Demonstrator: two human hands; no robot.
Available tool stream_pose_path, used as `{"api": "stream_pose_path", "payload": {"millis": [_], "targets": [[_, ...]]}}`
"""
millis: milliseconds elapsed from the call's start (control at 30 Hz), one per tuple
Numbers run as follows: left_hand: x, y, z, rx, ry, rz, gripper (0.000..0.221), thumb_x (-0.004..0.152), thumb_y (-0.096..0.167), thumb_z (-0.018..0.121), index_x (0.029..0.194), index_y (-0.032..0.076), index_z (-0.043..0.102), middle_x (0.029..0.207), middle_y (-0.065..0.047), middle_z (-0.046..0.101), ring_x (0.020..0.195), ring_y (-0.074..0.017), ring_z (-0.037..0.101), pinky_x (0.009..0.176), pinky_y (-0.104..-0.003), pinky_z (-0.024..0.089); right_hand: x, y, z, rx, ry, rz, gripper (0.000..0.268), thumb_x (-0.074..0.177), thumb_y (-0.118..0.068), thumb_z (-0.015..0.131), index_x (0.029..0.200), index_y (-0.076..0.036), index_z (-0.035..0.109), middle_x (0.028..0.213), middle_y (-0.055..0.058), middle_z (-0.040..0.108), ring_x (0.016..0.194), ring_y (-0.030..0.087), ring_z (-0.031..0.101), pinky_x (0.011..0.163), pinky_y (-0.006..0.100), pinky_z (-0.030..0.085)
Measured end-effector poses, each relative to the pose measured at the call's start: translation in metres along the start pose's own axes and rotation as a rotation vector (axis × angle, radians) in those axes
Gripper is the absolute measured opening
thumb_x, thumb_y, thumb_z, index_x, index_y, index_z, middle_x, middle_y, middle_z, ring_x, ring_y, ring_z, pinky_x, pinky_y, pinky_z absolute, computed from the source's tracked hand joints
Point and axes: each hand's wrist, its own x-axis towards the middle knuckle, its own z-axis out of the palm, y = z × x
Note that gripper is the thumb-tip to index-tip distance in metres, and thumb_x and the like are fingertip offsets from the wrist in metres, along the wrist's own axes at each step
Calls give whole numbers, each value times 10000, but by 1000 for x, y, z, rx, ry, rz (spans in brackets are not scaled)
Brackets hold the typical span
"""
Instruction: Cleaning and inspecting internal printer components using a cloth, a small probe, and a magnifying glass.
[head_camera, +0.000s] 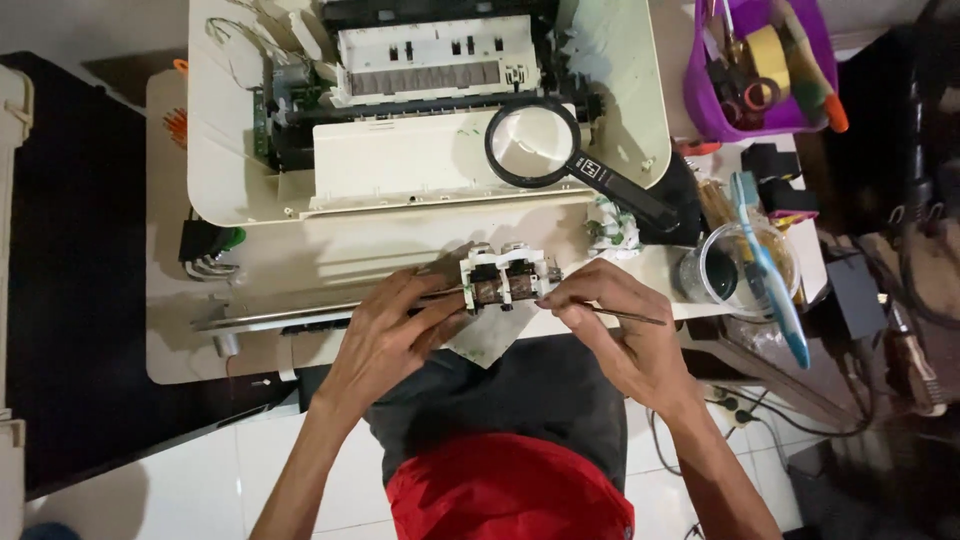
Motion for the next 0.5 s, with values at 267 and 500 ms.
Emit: {"api": "stream_pose_path", "payload": {"millis": [267, 500], "targets": [[1, -9, -6, 79, -130, 63, 230, 1010, 125, 623, 1224, 136, 706, 1096, -145, 679, 1031, -366, 669, 900, -481, 580, 7, -7, 3, -379, -111, -143, 257, 1036, -74, 462, 965, 19, 691, 782, 119, 670, 576, 312, 604, 545, 380, 558], [-6, -24, 4, 90, -94, 92, 234, 990, 122, 647, 1210, 172, 713, 1089, -114, 645, 1028, -339, 664, 862, -439, 592, -7, 24, 47, -820, -176, -270, 190, 941, -39, 582, 1015, -116, 739, 616, -6, 565, 402, 107, 502, 396, 201, 439]]}}
